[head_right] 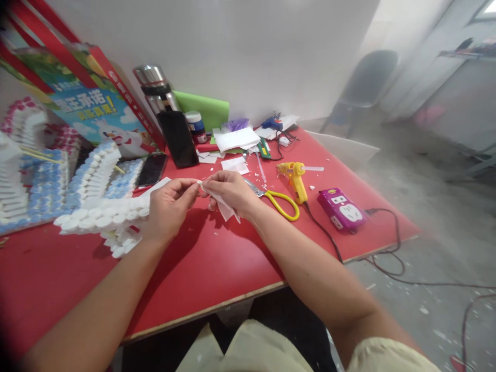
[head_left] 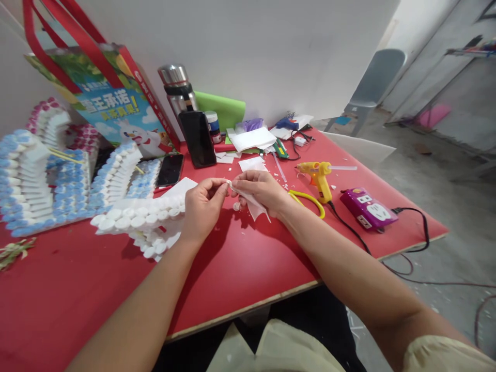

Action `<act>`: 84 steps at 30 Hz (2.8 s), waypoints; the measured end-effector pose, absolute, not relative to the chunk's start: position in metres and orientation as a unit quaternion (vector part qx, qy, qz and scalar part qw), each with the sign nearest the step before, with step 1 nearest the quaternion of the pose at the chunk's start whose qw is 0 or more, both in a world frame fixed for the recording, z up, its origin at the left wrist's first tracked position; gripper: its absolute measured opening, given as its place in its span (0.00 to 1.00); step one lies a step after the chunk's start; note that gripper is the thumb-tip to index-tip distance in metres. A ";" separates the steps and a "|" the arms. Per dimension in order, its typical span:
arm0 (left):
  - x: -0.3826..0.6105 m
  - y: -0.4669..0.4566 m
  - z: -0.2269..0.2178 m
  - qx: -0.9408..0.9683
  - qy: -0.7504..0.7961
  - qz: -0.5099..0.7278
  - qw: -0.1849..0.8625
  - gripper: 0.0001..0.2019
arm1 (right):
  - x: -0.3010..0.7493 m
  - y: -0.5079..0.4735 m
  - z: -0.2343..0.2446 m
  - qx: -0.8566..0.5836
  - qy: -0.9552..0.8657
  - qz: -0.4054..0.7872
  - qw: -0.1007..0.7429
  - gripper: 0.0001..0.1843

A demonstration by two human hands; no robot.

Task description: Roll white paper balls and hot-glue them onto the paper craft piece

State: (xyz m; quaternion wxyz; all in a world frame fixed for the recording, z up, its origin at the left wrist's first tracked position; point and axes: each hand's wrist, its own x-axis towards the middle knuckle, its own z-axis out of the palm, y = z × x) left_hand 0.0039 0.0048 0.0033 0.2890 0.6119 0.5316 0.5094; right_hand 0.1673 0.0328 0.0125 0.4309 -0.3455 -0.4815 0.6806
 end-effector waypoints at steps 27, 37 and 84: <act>0.007 0.001 0.006 0.664 0.538 0.494 0.164 0.07 | 0.163 0.024 0.007 -0.442 -0.649 0.448 0.427 0.10; 0.008 0.001 0.003 0.765 0.443 0.467 -0.001 0.09 | 0.163 0.026 0.004 -0.409 -0.633 0.464 0.466 0.11; -0.001 0.005 0.014 0.679 0.472 0.501 0.257 0.09 | 0.183 0.033 0.027 -0.312 -0.434 0.776 0.335 0.13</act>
